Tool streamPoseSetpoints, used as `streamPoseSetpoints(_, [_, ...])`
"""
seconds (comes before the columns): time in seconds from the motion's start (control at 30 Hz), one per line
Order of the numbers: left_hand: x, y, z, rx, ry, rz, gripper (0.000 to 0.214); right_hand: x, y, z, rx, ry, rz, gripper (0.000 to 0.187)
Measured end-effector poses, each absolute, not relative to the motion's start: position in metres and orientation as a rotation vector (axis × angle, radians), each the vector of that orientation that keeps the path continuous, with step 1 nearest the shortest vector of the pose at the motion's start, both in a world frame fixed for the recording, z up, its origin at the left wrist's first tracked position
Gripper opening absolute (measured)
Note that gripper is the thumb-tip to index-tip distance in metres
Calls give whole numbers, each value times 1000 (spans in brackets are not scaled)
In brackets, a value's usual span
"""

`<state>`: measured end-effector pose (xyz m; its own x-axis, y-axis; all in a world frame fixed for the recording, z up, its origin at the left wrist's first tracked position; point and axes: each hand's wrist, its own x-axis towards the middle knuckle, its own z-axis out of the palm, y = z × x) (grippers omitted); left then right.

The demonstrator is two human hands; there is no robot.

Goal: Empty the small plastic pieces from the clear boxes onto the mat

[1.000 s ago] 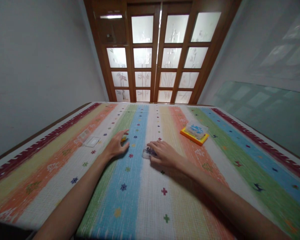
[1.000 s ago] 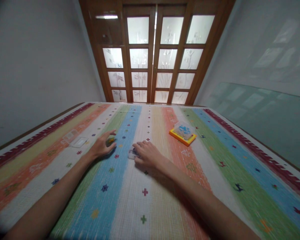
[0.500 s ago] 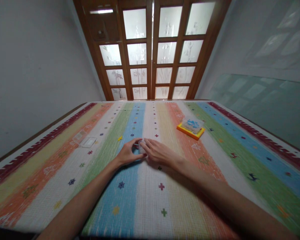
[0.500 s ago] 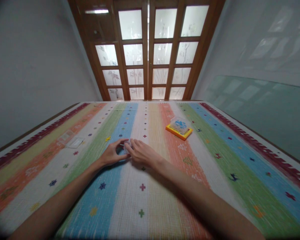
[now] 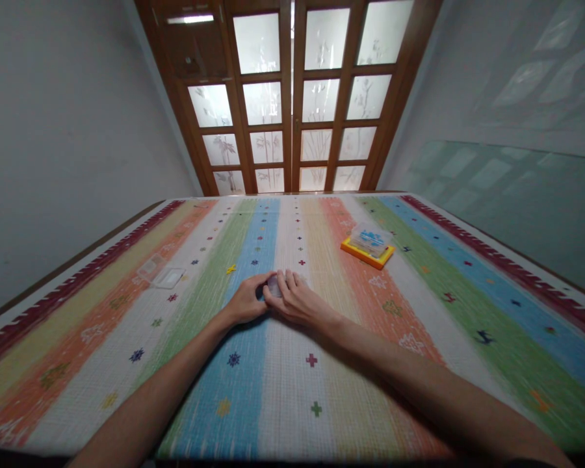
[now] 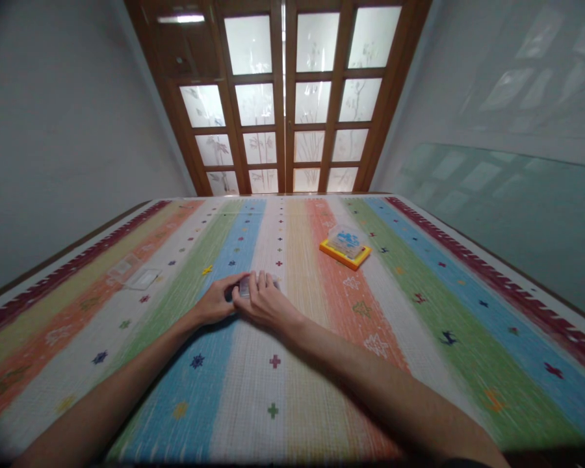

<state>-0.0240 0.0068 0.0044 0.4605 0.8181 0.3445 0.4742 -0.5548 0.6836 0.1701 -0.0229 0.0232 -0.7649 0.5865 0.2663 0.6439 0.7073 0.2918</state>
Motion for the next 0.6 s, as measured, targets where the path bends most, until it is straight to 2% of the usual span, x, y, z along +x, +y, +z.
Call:
streamPoseSetpoints(0.17, [-22,6,10,2185,1070,899,71,172,-23,31,-964,-2813,-663,37])
streamPoseSetpoints(0.27, [-21,5,14,2100,1071,905,65,179,-16,34,-890,-2820,-554,42])
streamPoseSetpoints(0.33, [-21,4,15,2004,1062,917,65,186,-7,37,-804,-2809,-372,46])
streamPoseSetpoints(0.47, [-21,5,15,1790,983,965,78,206,14,40,-754,-2681,79,51])
streamPoseSetpoints(0.6, [-21,4,18,1664,883,988,84,217,29,36,-865,-2248,547,39])
